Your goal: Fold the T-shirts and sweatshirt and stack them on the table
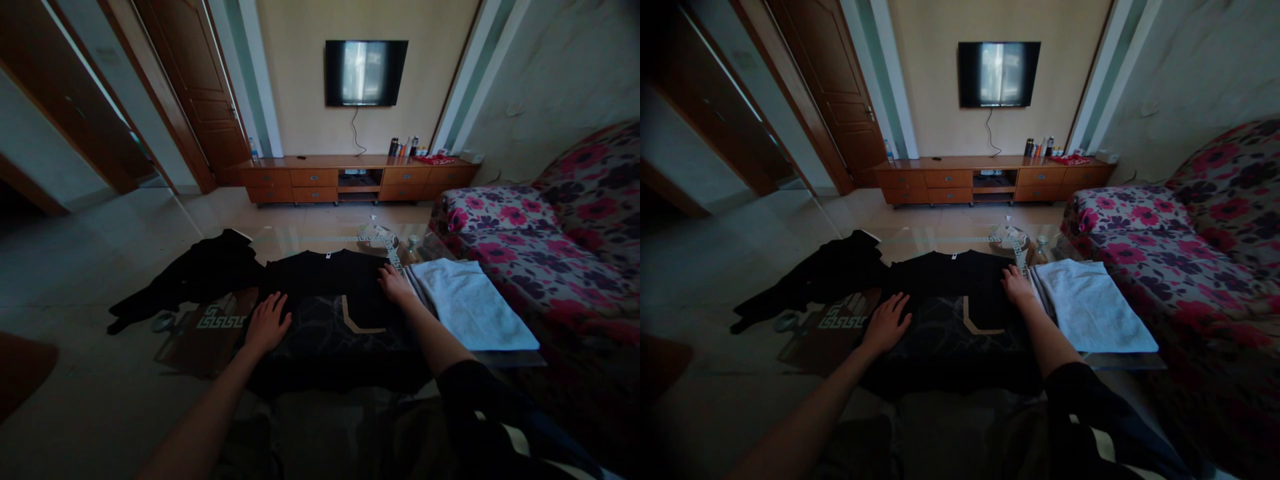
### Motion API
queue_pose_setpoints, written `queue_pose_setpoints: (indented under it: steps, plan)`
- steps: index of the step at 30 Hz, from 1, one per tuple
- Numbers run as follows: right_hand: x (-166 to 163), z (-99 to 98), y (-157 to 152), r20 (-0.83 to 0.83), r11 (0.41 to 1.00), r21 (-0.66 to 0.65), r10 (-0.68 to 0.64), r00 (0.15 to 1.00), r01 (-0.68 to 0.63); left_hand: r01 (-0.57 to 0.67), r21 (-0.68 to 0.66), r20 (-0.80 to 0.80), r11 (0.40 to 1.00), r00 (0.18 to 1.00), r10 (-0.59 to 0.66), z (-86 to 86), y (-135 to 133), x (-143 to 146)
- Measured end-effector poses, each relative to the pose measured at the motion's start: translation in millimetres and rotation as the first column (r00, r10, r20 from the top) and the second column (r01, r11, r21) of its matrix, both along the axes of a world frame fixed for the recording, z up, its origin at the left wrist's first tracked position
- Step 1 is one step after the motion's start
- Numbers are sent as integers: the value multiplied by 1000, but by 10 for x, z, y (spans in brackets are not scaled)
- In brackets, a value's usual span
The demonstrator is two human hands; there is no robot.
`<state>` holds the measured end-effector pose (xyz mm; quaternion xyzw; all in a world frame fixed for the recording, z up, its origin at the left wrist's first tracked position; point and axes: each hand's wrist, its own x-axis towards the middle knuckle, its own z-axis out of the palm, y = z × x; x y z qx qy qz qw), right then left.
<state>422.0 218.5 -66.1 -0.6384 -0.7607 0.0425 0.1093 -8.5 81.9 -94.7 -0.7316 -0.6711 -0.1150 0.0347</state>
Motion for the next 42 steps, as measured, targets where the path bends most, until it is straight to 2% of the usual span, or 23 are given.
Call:
queue_pose_setpoints:
  steps: [1, 3, 8, 12, 17, 22, 27, 31, 33, 38, 42]
  plan:
    - [1, -41, 0, 6, 998, -38, 49, 999, -49, 1, -3, 4, 1000, 1000, -1, 1, 0, -1]
    - [13, -109, -2, 13, 994, -84, 70, 997, -68, -4, -9, 10, 1000, 1000, 4, 5, 1, -3]
    - [28, -165, -22, 32, 996, -87, 15, 999, -13, -8, -3, 2, 1000, 1000, 8, 15, 1, 2]
    - [-27, -191, -24, 87, 989, -144, -21, 996, 34, -16, -10, -11, 1000, 1000, 16, 25, -5, 14]
    - [-91, -210, 99, 109, 992, -34, -115, 987, 120, -16, -15, -42, 1000, 999, 16, 45, -16, 22]
    - [-84, -246, 197, 82, 980, -118, -151, 985, 160, -19, -17, -45, 1000, 999, 18, 56, -13, 24]
    - [-73, -270, 201, 104, 990, -58, -121, 987, 128, -22, -24, -35, 999, 999, 21, 47, 1, 27]
    - [-34, -242, 236, 75, 983, -137, -113, 991, 122, -19, -31, -33, 999, 999, 18, 42, 4, 24]
    - [-17, -217, 236, 52, 982, -128, -132, 990, 137, -17, -35, -39, 999, 999, 16, 44, 4, 22]
    - [-23, -169, 30, 86, 997, -19, -78, 993, 80, -17, -36, -44, 999, 999, 15, 53, 13, 23]
    - [-10, -217, -285, 99, 998, -47, -44, 994, 49, -13, -40, -31, 999, 999, 12, 50, 19, 23]
